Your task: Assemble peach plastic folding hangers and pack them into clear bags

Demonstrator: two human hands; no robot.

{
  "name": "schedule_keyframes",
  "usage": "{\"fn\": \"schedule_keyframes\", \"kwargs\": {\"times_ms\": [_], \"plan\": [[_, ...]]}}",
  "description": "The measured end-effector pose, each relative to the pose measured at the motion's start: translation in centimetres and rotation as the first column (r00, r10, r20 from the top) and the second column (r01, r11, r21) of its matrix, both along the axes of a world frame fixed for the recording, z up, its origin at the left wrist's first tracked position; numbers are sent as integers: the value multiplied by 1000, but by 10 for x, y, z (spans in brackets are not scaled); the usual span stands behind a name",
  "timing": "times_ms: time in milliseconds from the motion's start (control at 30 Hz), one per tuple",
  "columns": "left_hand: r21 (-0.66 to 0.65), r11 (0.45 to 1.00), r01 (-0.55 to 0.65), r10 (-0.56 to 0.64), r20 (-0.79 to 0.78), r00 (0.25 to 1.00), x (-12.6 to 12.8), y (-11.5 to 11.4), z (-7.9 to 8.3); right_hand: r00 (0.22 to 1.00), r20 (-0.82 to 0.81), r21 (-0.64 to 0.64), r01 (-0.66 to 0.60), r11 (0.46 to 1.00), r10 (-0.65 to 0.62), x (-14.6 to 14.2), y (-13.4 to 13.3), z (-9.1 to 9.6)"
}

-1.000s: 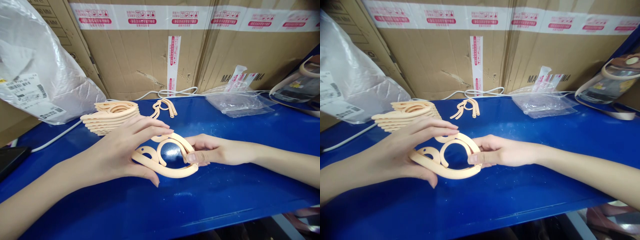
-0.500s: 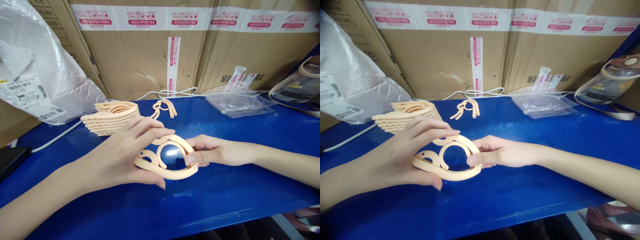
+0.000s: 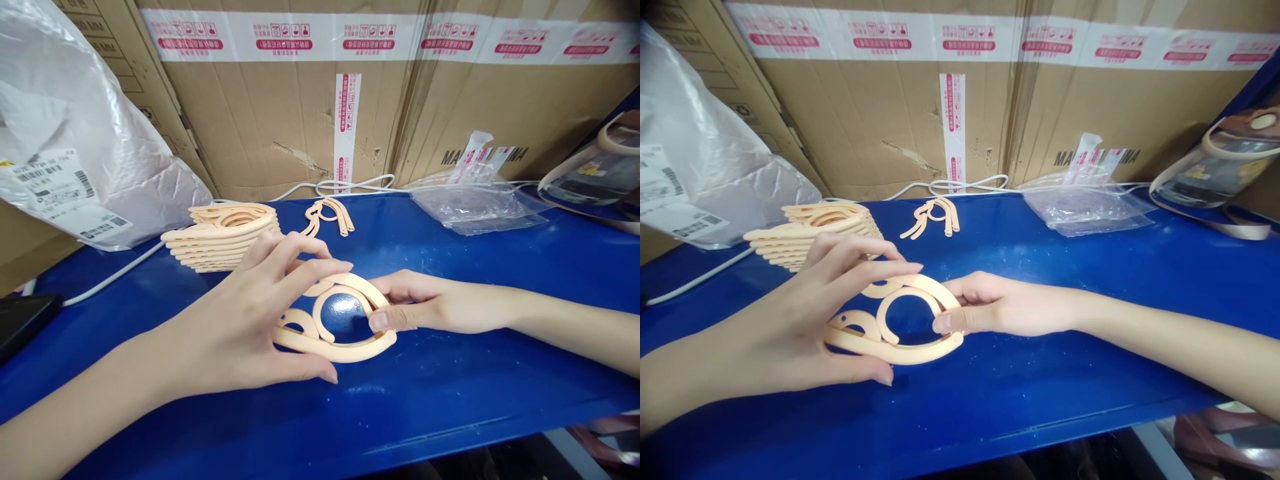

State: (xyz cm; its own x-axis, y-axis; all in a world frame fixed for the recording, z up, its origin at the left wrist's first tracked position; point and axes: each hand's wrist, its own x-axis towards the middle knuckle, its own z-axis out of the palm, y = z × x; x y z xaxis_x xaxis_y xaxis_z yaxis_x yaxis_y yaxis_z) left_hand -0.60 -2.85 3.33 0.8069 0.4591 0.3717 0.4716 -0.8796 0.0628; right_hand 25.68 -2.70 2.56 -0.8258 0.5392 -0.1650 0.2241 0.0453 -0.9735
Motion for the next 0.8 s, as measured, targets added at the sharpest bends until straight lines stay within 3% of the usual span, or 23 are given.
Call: {"fn": "schedule_keyframes", "kwargs": {"times_ms": [267,533,700,800], "plan": [[66,998,-9,10,-19,1000,3,-3,1,1000,-18,-17,-19,1000,19,0,1,-1],[245,969,37,-6,-129,992,1,-2,2,999,-44,-44,-18,999,16,-1,1,-1],[227,968,103,-68,-156,985,3,-6,4,1000,-17,36,-8,999,8,-1,-1,-2],[204,977,57,-31,-130,991,-1,-4,9,995,-82,183,75,980,-61,1,2,-3]]}}
